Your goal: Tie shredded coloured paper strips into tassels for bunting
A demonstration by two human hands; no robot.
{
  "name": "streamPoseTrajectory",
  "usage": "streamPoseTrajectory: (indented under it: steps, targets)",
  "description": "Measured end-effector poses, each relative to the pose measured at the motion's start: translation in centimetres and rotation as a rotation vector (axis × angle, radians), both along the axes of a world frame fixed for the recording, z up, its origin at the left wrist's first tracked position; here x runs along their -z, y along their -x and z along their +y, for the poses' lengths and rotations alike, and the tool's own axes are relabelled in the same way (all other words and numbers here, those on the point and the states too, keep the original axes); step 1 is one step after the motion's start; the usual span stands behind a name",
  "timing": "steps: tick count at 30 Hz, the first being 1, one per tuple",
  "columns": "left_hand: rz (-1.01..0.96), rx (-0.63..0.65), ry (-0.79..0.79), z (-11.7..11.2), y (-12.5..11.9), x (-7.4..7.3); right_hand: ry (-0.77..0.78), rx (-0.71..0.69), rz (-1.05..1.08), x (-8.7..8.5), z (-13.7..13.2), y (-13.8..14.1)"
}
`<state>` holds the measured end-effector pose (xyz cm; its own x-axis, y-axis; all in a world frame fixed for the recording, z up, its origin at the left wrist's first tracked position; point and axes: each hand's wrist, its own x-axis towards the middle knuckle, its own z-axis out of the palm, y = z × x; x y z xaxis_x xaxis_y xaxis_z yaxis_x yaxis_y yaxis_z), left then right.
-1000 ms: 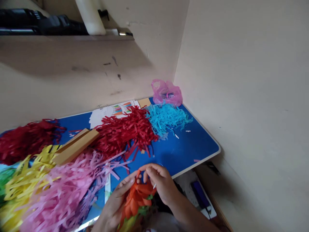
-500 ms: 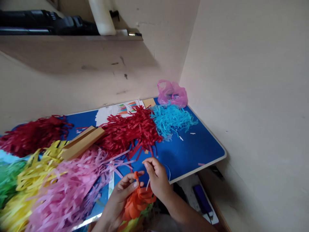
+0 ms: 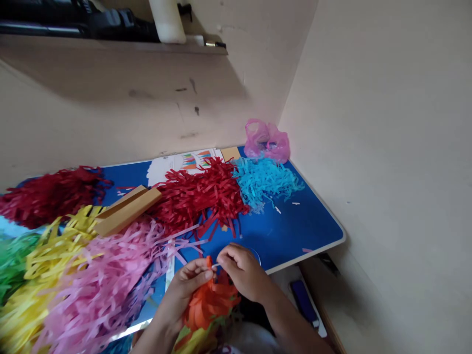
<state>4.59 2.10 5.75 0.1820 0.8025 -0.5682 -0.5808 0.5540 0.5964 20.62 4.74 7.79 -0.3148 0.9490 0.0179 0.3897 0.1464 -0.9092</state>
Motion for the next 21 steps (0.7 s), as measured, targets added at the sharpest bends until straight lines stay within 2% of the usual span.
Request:
streamPoseTrajectory:
  steps: [3, 7, 9, 15, 21]
  targets:
    - [-0.042, -0.013, 0.024, 0.2, 0.6, -0.3, -0.021, -0.008, 0.008, -0.7, -0.3, -0.5]
    - [-0.074, -0.021, 0.049, 0.2, 0.6, -0.6, -0.138, 0.173, 0.037, -0.8, -0.8, -0.1]
    - [-0.083, -0.011, 0.051, 0.1, 0.5, -0.6, -0.207, 0.218, -0.001, -0.9, -1.0, 0.2]
    - [-0.086, 0.004, 0.036, 0.0, 0.6, -0.6, -0.296, 0.228, -0.080, -1.3, -1.3, 0.3]
    - [-0.076, -0.004, 0.011, -0.1, 0.4, -0.5, -0.279, 0.163, -0.104, -1.1, -1.4, 0.6]
